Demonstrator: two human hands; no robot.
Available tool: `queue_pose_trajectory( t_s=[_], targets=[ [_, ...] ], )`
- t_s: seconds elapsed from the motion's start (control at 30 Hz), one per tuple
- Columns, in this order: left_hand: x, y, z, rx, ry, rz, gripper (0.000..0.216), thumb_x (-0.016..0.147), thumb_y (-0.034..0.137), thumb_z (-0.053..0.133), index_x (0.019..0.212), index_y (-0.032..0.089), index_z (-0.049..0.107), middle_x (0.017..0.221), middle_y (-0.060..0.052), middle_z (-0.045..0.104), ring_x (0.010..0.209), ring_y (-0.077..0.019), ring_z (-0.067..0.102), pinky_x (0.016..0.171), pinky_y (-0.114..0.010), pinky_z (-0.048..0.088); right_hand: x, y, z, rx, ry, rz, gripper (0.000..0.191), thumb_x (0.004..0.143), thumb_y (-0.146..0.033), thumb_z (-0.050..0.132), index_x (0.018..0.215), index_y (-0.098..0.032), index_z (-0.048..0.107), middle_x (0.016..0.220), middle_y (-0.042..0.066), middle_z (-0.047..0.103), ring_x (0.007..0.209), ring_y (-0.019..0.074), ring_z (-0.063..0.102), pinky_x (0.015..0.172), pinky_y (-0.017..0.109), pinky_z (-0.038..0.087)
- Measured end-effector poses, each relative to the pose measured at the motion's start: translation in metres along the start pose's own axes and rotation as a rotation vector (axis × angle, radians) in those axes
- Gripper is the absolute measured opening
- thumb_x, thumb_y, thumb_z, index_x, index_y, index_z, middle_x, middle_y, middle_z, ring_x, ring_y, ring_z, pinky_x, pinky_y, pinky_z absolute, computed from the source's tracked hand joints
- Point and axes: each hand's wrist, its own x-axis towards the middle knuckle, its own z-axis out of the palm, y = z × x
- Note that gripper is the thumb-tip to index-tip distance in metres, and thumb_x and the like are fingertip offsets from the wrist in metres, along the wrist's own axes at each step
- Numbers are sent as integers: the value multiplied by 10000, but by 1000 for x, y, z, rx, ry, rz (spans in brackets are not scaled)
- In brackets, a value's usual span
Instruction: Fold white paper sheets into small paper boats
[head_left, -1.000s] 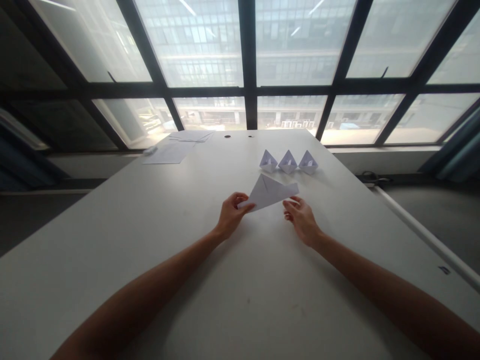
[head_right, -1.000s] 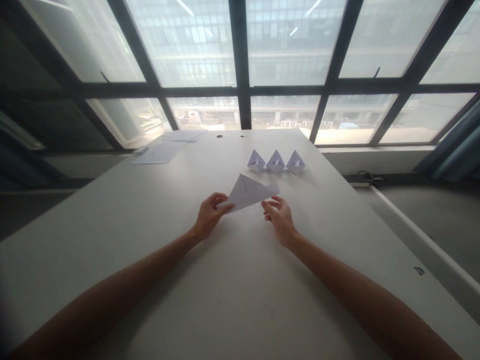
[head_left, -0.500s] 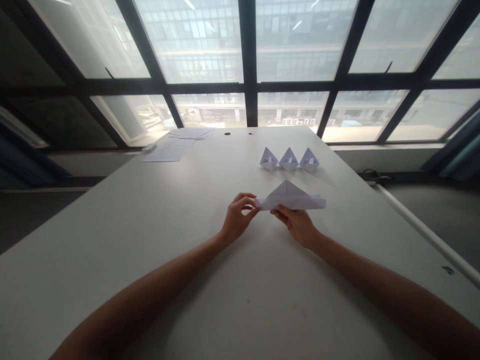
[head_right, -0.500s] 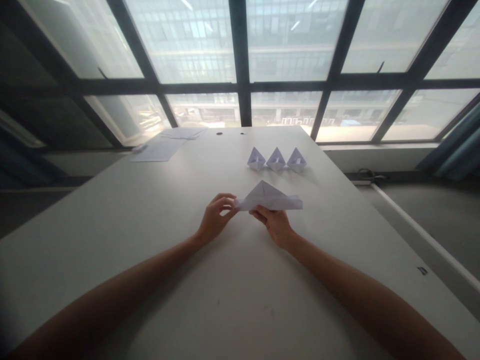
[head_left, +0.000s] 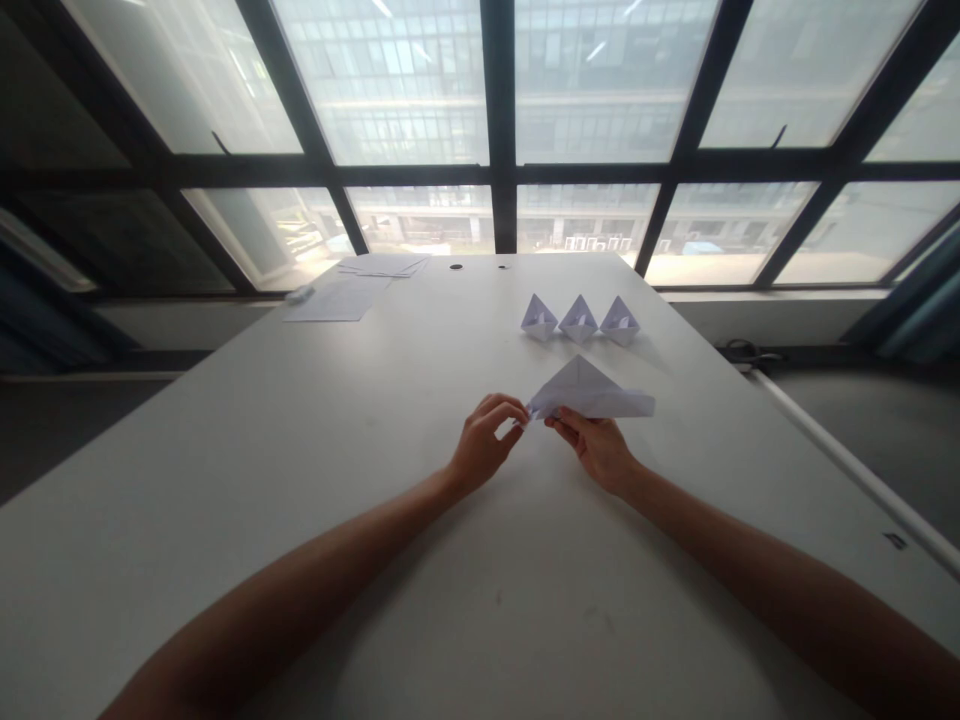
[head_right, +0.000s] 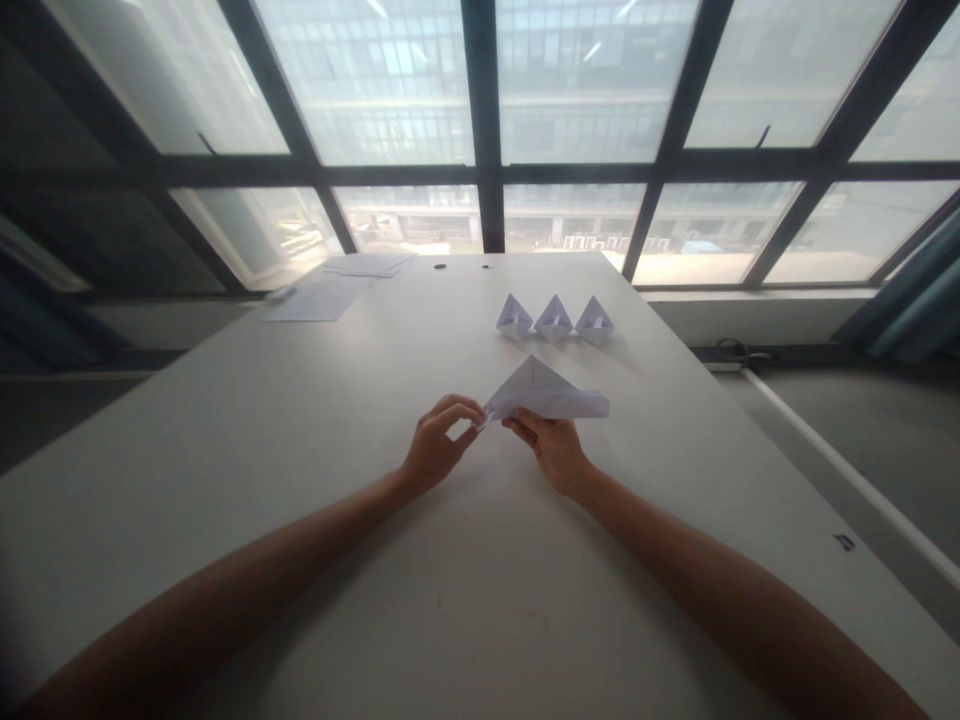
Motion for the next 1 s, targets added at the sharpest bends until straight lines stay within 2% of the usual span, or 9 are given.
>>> queue_pose_trajectory(
  t_s=[0.1, 0.33, 0.47, 0.53, 0.63, 0.77, 0.9, 1.0],
  targets=[
    [-1, -1, 2, -31, -9, -42, 77, 932, 229, 573, 880, 205, 624, 975, -53, 702, 951, -182, 656, 896, -354, 531, -1, 0, 0, -14, -25, -11, 320, 608, -266, 877, 860, -193, 695, 919, 19, 735, 884, 204, 692, 929, 397, 580],
    [1, -6, 6, -166, 105, -238, 121, 891, 311, 638, 896, 192, 615, 896, -29, 656, 802, -146, 650, 770, -294, 568, -2, 1, 0, -35, -51, -36, 369, 613, -278, 882, 907, -215, 670, 918, 4, 721, 886, 199, 685, 915, 406, 584],
    [5, -11, 5, -404, 145, -379, 276, 823, 317, 720, 1030, 188, 591, 1034, -41, 649, 718, -111, 643, 693, -265, 562, -2, 1, 0, -12, -66, -33, 433, 612, -262, 881, 984, -232, 664, 939, -3, 719, 891, 190, 679, 912, 396, 586],
    [6, -13, 4, -457, 148, -407, 274, 802, 324, 743, 1001, 177, 626, 1098, -58, 641, 749, -117, 651, 717, -279, 571, -2, 1, 1, -1, -63, -23, 455, 600, -257, 886, 996, -233, 664, 930, -7, 718, 873, 186, 678, 911, 399, 588],
    [6, -16, 4, -457, 142, -395, 220, 799, 349, 749, 897, 156, 712, 1129, -80, 627, 827, -149, 664, 777, -316, 584, -2, 0, 1, 0, -56, -16, 460, 583, -252, 894, 983, -232, 666, 903, -14, 718, 847, 181, 676, 905, 398, 591],
    [5, -16, 4, -364, 114, -350, 260, 851, 384, 703, 1018, 192, 756, 1184, -92, 596, 887, -176, 671, 795, -338, 596, -1, 1, 0, -7, -70, -19, 403, 597, -255, 890, 936, -222, 673, 927, -5, 723, 847, 178, 675, 906, 388, 586],
    [2, -11, 6, -196, 6, -257, 241, 934, 376, 603, 1015, 223, 771, 1243, -100, 564, 1010, -200, 629, 832, -337, 573, 0, 3, -3, -20, -99, -15, 343, 629, -268, 876, 910, -209, 688, 935, 7, 734, 824, 173, 679, 914, 384, 578],
    [1, -11, 8, -122, -18, -182, 232, 940, 362, 597, 1056, 248, 762, 1233, -97, 541, 1007, -190, 593, 825, -326, 556, 0, 2, -2, -28, -98, -10, 334, 622, -272, 879, 894, -206, 696, 930, 11, 739, 830, 180, 683, 909, 386, 577]
  ],
)
